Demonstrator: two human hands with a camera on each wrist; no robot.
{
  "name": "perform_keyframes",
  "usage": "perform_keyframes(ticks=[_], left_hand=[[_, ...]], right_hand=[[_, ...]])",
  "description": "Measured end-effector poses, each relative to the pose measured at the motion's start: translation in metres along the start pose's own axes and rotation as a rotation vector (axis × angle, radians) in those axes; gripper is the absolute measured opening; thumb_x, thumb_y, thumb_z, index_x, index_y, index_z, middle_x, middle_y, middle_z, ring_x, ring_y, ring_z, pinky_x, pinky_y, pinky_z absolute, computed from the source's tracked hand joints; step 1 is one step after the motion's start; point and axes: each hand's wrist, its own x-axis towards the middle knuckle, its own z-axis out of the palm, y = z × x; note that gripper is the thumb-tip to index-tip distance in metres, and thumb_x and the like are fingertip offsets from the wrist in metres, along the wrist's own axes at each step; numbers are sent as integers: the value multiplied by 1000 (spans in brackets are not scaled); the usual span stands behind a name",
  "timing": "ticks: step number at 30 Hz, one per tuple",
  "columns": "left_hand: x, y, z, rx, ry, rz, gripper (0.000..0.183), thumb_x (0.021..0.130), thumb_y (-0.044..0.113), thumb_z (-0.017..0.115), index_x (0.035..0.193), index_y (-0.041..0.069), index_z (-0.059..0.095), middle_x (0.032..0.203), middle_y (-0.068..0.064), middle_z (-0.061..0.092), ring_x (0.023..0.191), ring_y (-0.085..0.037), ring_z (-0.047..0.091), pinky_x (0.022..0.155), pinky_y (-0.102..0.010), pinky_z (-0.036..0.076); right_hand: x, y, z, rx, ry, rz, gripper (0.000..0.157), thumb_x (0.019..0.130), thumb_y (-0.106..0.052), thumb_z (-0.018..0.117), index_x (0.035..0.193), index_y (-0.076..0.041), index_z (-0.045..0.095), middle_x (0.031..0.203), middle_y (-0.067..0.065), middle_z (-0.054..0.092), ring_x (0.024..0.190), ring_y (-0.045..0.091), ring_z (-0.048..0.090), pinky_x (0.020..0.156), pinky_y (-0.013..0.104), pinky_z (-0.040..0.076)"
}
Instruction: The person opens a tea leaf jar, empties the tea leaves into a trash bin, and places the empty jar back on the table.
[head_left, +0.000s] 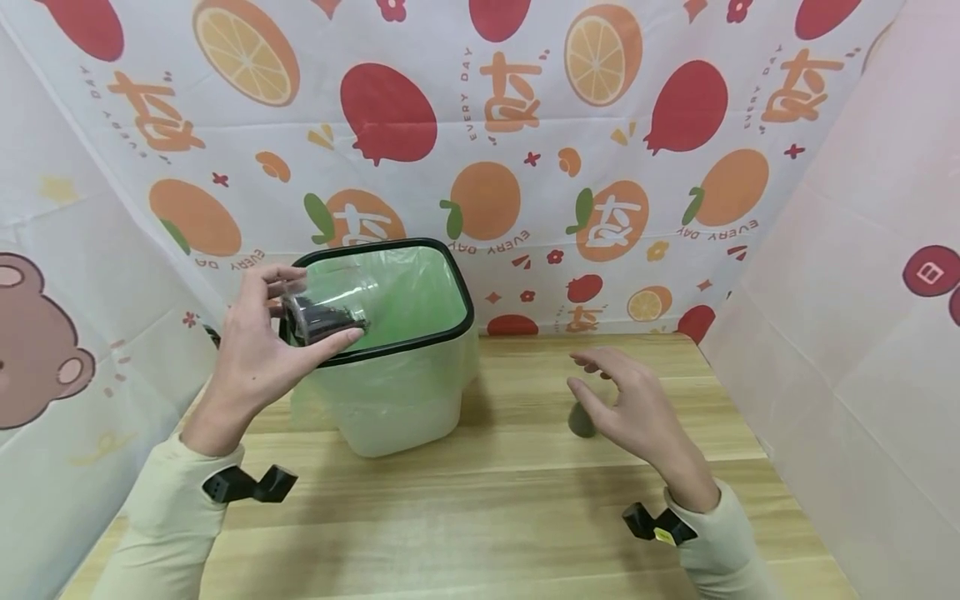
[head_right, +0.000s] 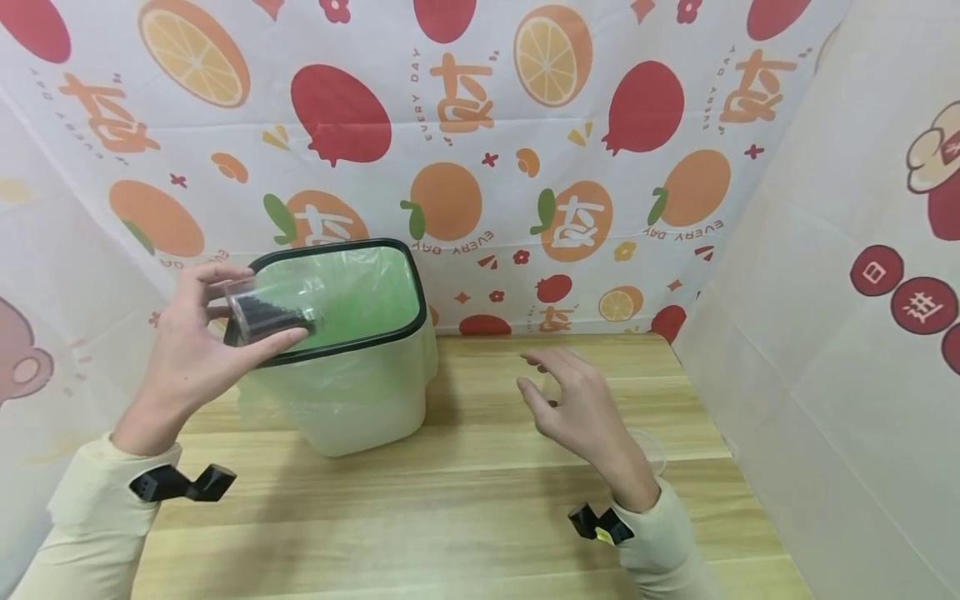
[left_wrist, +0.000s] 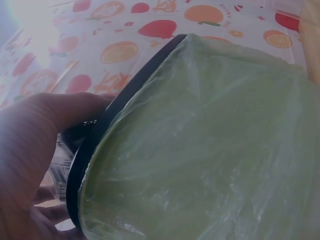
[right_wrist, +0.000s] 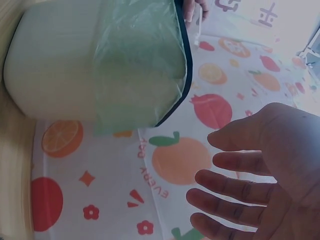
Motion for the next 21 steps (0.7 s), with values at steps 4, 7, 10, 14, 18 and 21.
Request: perform_keyframes(ticks=[4, 7, 10, 14, 18, 21], left_hand=[[0, 0, 1, 15, 5, 5, 92, 62, 17, 97, 138, 6, 46, 128, -16, 57, 107, -29, 58, 81, -24, 37], [0, 0, 1, 26, 7, 5, 93, 61, 18, 98, 137, 6, 46, 127, -14, 56, 111, -27, 57, 81, -24, 36], [0, 0, 2, 31, 6, 8, 92, 61, 19, 98, 137, 6, 46, 126, -14, 57, 107, -22, 54, 79, -25, 35], [0, -1, 4, 31, 6, 11, 92, 62, 20, 98, 136, 6, 46, 126, -14, 57, 99, -16, 49, 78, -28, 34], [-1, -1, 4, 27, 4, 17, 91, 62, 19, 97, 137, 6, 46, 126, -15, 57, 99, -18, 50, 78, -28, 34], [-1, -1, 5, 23, 4, 25, 90, 63, 19, 96, 137, 6, 46, 125, -16, 57, 100, -20, 51, 79, -29, 34]], right_hand=[[7, -7, 3, 14, -5, -22, 32, 87, -14, 78, 118, -9, 72, 111, 5, 76, 96, 19, 70, 78, 40, 58], [13, -10, 5, 21, -12, -41, 32, 88, -14, 78, 119, -9, 72, 111, 5, 76, 95, 19, 70, 77, 38, 58], [20, -14, 8, 43, -21, -52, 32, 88, -14, 77, 120, -8, 71, 112, 5, 76, 96, 20, 70, 77, 37, 58], [27, -19, 13, 75, -29, -69, 33, 89, -14, 76, 120, -7, 71, 112, 6, 75, 96, 21, 70, 77, 38, 58], [34, -25, 18, 81, -24, -92, 34, 89, -14, 76, 122, -9, 70, 111, 5, 76, 96, 19, 70, 78, 40, 59], [41, -31, 22, 102, -30, -105, 35, 89, -15, 76, 122, -9, 70, 112, 5, 75, 98, 18, 69, 82, 39, 59]])
